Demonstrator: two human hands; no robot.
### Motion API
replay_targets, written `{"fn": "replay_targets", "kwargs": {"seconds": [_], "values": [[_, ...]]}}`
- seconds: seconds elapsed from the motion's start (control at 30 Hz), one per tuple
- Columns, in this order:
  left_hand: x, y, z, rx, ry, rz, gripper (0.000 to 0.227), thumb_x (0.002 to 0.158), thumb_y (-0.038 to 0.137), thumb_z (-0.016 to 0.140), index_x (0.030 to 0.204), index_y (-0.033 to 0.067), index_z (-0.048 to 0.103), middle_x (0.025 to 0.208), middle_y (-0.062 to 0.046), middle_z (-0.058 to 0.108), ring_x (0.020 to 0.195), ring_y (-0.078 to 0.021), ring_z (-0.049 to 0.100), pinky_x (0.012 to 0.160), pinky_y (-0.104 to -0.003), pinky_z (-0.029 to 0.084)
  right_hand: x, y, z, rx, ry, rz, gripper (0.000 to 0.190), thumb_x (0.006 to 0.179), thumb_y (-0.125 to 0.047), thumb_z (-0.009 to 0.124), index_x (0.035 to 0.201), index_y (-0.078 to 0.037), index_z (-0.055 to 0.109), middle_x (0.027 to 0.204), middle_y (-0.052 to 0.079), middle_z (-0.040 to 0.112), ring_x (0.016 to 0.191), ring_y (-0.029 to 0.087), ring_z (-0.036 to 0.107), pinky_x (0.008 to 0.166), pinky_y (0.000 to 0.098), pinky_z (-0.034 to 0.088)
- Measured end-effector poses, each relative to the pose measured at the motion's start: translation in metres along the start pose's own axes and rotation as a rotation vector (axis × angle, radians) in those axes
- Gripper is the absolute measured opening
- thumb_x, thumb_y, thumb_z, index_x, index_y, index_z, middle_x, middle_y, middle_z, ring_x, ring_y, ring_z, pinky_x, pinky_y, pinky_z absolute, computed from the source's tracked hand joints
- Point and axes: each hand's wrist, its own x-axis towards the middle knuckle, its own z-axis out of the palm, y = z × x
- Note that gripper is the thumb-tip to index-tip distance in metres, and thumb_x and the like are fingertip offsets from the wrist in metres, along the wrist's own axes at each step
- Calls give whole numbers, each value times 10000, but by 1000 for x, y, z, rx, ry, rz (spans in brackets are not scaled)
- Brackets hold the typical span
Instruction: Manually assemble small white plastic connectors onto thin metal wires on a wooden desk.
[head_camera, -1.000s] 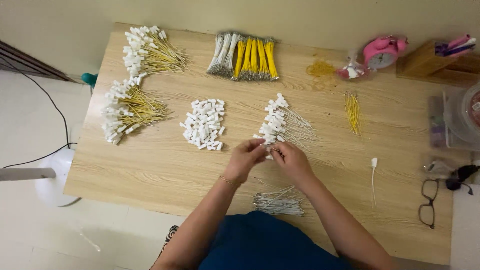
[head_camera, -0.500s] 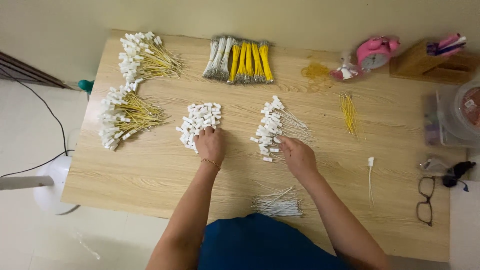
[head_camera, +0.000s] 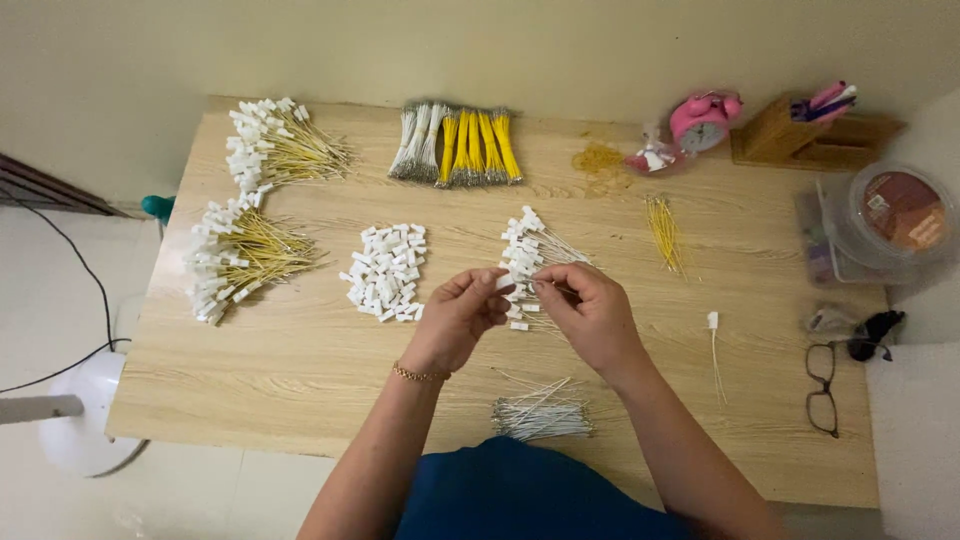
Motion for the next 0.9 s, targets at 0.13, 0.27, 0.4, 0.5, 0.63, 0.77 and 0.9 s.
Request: {"fn": "replay_targets", "kwargs": {"seconds": [0.13,0.27,0.4,0.5,0.63,0.77,0.9], "values": [[-9,-2,-1,-126,-64,-58,291,1016,233,645,1197,6,665,1100,-209,766,890,-237,782,739,-321,641,-5,-10,-4,-12,19,-50,76,913,-174,770,959,-115,779,770,78,687,727,196,676,677,309,556],[-15,2,-1,-189,-105,-88,262,1007,245,652,1169,41,672,1078,-197,775,861,-229,784,751,-335,651,-9,-30,-9,-34,14,-95,29,916,-108,741,935,-98,760,740,103,660,671,208,659,648,326,549],[-17,2,-1,-184,-99,-93,236,999,255,665,1134,61,675,1053,-189,780,826,-213,783,734,-329,653,-10,-28,-12,-123,-1,-161,27,897,-103,751,920,-94,742,730,128,625,665,289,667,635,387,541],[-17,0,-3,-180,-94,-102,253,997,255,670,1150,53,668,1034,-204,778,810,-216,782,716,-326,655,-10,-27,-12,-193,37,-206,23,896,-154,772,909,-156,753,735,53,636,694,221,683,667,329,552],[-19,2,0,-186,-107,-103,242,1000,265,664,1133,63,675,998,-192,785,803,-217,785,705,-321,655,-10,-29,-15,-237,36,-233,22,904,-142,766,896,-150,747,736,65,642,705,242,695,666,335,552],[-20,1,2,-130,-101,-83,233,989,261,680,1107,59,677,969,-192,785,790,-224,785,700,-320,657,-8,-29,-15,-244,-21,-266,8,919,-142,746,926,-139,747,744,83,645,715,275,693,681,378,552],[-17,-1,0,-98,-73,-64,227,989,240,682,1098,41,675,981,-202,784,802,-238,788,695,-326,659,-9,-27,-10,-169,-46,-218,59,948,-98,690,983,-97,738,813,114,667,776,278,709,719,362,560]]}}
